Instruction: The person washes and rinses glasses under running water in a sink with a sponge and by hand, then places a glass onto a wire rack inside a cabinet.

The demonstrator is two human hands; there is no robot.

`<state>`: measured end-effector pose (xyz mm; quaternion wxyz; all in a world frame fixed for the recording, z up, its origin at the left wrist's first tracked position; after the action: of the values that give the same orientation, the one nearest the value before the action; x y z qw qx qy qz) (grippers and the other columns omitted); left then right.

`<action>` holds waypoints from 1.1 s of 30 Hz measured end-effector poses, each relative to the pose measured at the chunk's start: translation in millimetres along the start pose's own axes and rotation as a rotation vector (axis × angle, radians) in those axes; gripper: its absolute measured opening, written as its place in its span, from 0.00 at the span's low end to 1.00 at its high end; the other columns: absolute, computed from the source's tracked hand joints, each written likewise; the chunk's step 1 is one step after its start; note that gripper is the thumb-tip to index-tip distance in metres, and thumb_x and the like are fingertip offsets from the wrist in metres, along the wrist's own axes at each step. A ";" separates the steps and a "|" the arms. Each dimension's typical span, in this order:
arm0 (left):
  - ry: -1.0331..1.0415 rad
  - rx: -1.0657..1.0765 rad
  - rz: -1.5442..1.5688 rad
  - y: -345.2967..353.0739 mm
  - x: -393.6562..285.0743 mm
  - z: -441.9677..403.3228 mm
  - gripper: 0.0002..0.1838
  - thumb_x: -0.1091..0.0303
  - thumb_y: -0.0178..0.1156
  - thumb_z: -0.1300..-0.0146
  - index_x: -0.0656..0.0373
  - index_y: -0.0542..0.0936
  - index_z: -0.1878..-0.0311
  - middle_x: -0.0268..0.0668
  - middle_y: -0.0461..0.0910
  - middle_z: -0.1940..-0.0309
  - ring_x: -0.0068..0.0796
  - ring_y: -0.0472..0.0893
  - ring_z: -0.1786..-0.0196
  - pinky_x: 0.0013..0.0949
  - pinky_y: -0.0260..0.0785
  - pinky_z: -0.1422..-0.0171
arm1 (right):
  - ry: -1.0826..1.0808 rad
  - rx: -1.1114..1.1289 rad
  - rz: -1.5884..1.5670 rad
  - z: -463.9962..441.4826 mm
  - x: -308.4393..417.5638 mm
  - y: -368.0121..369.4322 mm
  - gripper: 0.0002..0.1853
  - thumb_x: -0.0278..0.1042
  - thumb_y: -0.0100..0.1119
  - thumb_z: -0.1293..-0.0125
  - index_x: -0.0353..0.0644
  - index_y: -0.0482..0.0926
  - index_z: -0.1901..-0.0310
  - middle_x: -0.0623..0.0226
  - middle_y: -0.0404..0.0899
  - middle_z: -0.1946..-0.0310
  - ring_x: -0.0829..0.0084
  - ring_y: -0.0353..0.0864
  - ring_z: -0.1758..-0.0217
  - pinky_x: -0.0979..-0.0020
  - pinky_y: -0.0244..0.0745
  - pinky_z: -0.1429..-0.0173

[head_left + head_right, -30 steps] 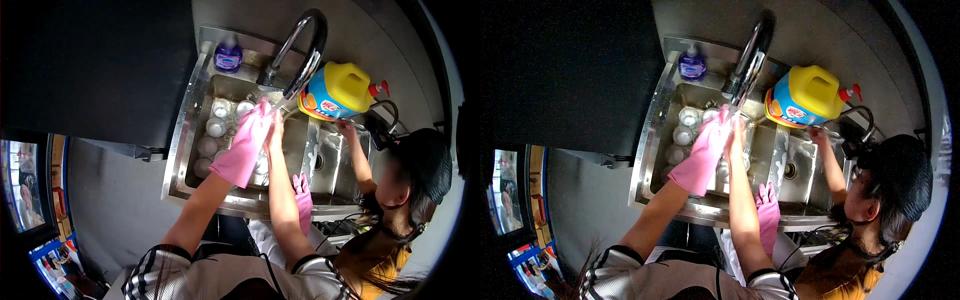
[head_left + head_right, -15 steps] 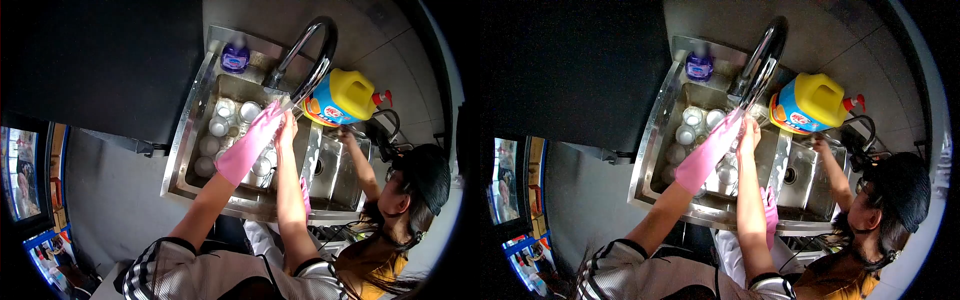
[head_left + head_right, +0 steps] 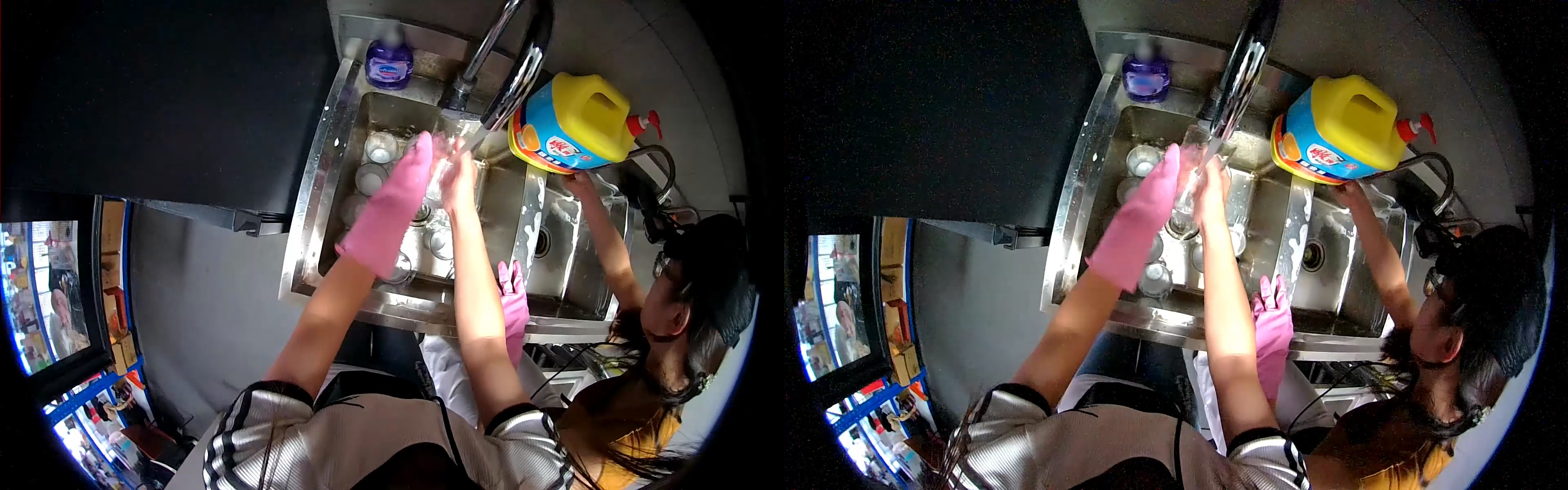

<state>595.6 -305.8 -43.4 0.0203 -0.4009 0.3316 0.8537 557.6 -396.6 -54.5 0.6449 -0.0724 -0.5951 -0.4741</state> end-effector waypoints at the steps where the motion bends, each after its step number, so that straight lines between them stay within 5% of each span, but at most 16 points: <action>1: 0.092 0.011 -0.011 3.1 1.0 -3.4 0.28 0.61 0.46 0.31 0.63 0.55 0.33 0.41 0.68 0.42 0.32 0.71 0.42 0.33 0.62 0.37 | 0.054 0.008 0.029 -5.8 2.0 -0.2 0.17 0.44 0.59 0.38 0.39 0.76 0.54 0.71 0.77 0.65 0.78 0.73 0.61 0.74 0.68 0.56; 4: 0.221 0.040 -0.004 9.3 4.1 -11.8 0.29 0.62 0.48 0.33 0.63 0.53 0.32 0.41 0.67 0.41 0.32 0.69 0.41 0.34 0.60 0.35 | 0.067 0.012 0.107 -2.3 9.1 -2.5 0.15 0.42 0.59 0.38 0.40 0.77 0.56 0.72 0.78 0.64 0.78 0.73 0.61 0.74 0.68 0.55; 6: 0.246 0.063 0.012 11.9 7.0 -16.3 0.30 0.63 0.49 0.33 0.63 0.52 0.32 0.41 0.66 0.40 0.33 0.69 0.40 0.34 0.59 0.34 | 0.000 0.024 0.484 6.5 6.4 -9.9 0.16 0.43 0.61 0.41 0.40 0.77 0.57 0.71 0.78 0.64 0.79 0.73 0.61 0.75 0.68 0.55; 7: 0.254 0.075 0.037 13.0 10.8 -14.2 0.31 0.64 0.49 0.34 0.63 0.52 0.32 0.42 0.66 0.39 0.33 0.68 0.39 0.35 0.59 0.34 | -0.094 0.058 0.223 6.4 7.6 -6.1 0.18 0.45 0.64 0.43 0.40 0.75 0.59 0.70 0.77 0.66 0.79 0.72 0.62 0.75 0.67 0.56; 10: 0.306 0.160 0.158 16.2 16.8 -5.8 0.33 0.65 0.51 0.35 0.63 0.50 0.31 0.42 0.65 0.38 0.34 0.67 0.38 0.35 0.57 0.32 | -0.038 -0.110 0.344 -10.7 0.6 -30.3 0.18 0.44 0.64 0.43 0.39 0.73 0.61 0.70 0.76 0.65 0.77 0.72 0.61 0.75 0.67 0.54; 14: 0.380 0.469 0.454 5.5 17.0 6.0 0.36 0.67 0.53 0.37 0.63 0.48 0.30 0.42 0.63 0.37 0.35 0.65 0.36 0.36 0.55 0.30 | 0.044 -0.058 0.762 22.1 11.8 -13.1 0.25 0.57 0.48 0.35 0.36 0.72 0.59 0.60 0.77 0.66 0.67 0.74 0.62 0.65 0.67 0.54; 16: 0.385 0.486 0.464 1.9 13.6 8.3 0.36 0.67 0.54 0.37 0.62 0.47 0.30 0.42 0.63 0.36 0.35 0.65 0.35 0.36 0.54 0.30 | -0.115 -0.170 0.913 30.3 23.4 -1.8 0.29 0.59 0.40 0.34 0.36 0.72 0.56 0.49 0.76 0.64 0.58 0.75 0.58 0.61 0.67 0.52; 19: 0.440 0.333 0.357 -13.7 6.6 3.9 0.33 0.76 0.55 0.38 0.53 0.54 0.31 0.36 0.74 0.48 0.24 0.76 0.49 0.26 0.70 0.48 | 0.108 -0.015 0.879 17.9 2.4 7.5 0.27 0.56 0.41 0.34 0.37 0.71 0.51 0.46 0.76 0.63 0.52 0.75 0.54 0.60 0.65 0.46; 22: 0.446 0.190 0.290 -19.5 1.4 8.5 0.32 0.74 0.55 0.38 0.53 0.55 0.32 0.33 0.75 0.50 0.21 0.76 0.51 0.25 0.71 0.51 | -0.717 0.112 1.049 10.5 22.3 40.4 0.23 0.44 0.36 0.30 0.37 0.61 0.40 0.41 0.68 0.48 0.47 0.69 0.45 0.58 0.58 0.37; 23: 0.318 0.034 0.254 -26.0 7.1 5.7 0.30 0.71 0.56 0.38 0.54 0.58 0.33 0.32 0.75 0.50 0.21 0.76 0.51 0.25 0.69 0.48 | -0.345 0.196 0.920 -6.9 0.8 33.7 0.24 0.40 0.35 0.29 0.34 0.57 0.37 0.38 0.60 0.41 0.45 0.64 0.39 0.60 0.56 0.34; 26: 0.269 0.059 0.298 -30.6 2.8 -8.0 0.28 0.66 0.57 0.38 0.54 0.62 0.34 0.31 0.75 0.50 0.22 0.75 0.50 0.28 0.70 0.49 | -0.485 0.190 0.855 22.1 11.9 47.3 0.31 0.48 0.36 0.29 0.29 0.54 0.35 0.43 0.56 0.35 0.51 0.55 0.31 0.64 0.48 0.29; 28: 0.240 0.008 0.270 -23.9 0.5 11.5 0.26 0.62 0.57 0.37 0.53 0.66 0.36 0.30 0.75 0.49 0.20 0.74 0.49 0.28 0.71 0.52 | -0.538 0.203 0.908 8.6 0.9 35.6 0.32 0.49 0.35 0.29 0.26 0.56 0.36 0.40 0.58 0.38 0.53 0.58 0.32 0.66 0.51 0.31; 30: -0.102 -0.021 0.423 -23.2 33.8 8.2 0.24 0.61 0.56 0.36 0.53 0.67 0.38 0.30 0.75 0.50 0.19 0.74 0.49 0.26 0.71 0.54 | -0.565 0.335 0.808 -23.0 -6.4 26.8 0.27 0.47 0.37 0.30 0.30 0.63 0.40 0.43 0.62 0.40 0.55 0.66 0.38 0.65 0.61 0.37; 31: -0.022 -0.031 0.197 -15.6 26.8 18.2 0.24 0.61 0.55 0.35 0.54 0.67 0.38 0.32 0.73 0.47 0.19 0.72 0.46 0.24 0.70 0.52 | 0.143 0.170 0.394 -33.3 -8.6 8.4 0.26 0.46 0.40 0.31 0.30 0.65 0.44 0.46 0.62 0.40 0.59 0.67 0.40 0.64 0.64 0.41; 32: -0.024 -0.035 0.199 -17.5 32.8 15.7 0.24 0.61 0.55 0.35 0.54 0.67 0.38 0.32 0.73 0.47 0.19 0.72 0.46 0.24 0.70 0.52 | 0.117 0.091 0.788 -17.2 19.5 13.2 0.23 0.45 0.43 0.32 0.30 0.69 0.50 0.49 0.71 0.49 0.59 0.74 0.51 0.63 0.69 0.51; 33: 0.096 -0.002 0.240 -19.8 34.3 9.5 0.23 0.60 0.54 0.34 0.54 0.67 0.38 0.32 0.72 0.46 0.20 0.72 0.46 0.25 0.71 0.52 | -0.179 0.024 0.946 -7.4 24.4 14.0 0.23 0.46 0.45 0.33 0.30 0.69 0.50 0.51 0.74 0.54 0.60 0.75 0.55 0.64 0.69 0.53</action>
<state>572.0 -292.8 -73.9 -0.0984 -0.3987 0.3770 0.8302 568.7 -406.8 -29.5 0.7368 -0.3683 -0.5554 -0.1136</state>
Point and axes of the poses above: each hand's wrist, its own z-axis away from the middle knuckle, its own y-axis out of the palm, x = y × z, the point moved 7 cm from there along -z, towards the middle knuckle
